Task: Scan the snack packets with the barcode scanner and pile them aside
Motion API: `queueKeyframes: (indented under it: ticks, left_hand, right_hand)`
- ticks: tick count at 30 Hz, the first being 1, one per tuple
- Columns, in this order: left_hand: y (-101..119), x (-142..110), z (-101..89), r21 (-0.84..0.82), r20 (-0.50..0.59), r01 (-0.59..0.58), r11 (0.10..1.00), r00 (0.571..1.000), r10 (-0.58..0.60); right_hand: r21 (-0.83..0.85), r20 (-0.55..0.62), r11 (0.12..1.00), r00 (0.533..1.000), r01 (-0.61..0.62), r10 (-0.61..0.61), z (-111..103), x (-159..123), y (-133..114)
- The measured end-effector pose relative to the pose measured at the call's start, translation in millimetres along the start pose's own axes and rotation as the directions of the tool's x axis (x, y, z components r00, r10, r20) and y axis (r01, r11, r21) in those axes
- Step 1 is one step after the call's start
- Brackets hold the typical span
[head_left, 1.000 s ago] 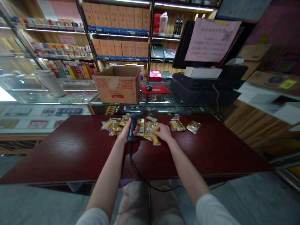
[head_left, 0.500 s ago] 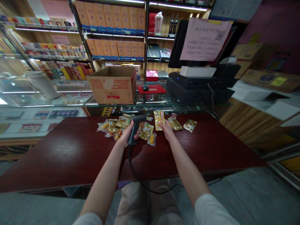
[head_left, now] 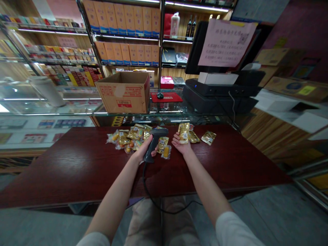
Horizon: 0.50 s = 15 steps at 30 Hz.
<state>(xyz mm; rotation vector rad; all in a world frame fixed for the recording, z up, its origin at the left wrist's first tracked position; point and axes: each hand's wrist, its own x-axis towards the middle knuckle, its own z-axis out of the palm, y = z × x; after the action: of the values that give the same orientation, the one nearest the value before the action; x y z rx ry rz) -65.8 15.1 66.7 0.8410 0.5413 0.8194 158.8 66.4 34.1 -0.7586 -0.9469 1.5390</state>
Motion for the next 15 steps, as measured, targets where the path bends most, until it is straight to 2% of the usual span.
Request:
queueKeyframes:
  ticks: [3,6,15]
  left_hand:
    - [-1,0,1.2,0.009,0.009,-0.003,1.0,1.0,0.003]
    - [-3,1,1.1,0.037,0.027,-0.004,0.999,1.0,0.003]
    - [-10,0,4.4,0.079,0.168,-0.01,0.997,0.986,-0.004]
  right_hand:
    - [-0.169,-0.026,0.985,0.999,0.015,-0.02,1,2,1]
    - [-0.234,-0.007,0.972,1.0,0.024,-0.027,2,4,3]
    - [-0.148,-0.066,0.989,0.998,-0.021,0.012,-1,12,12]
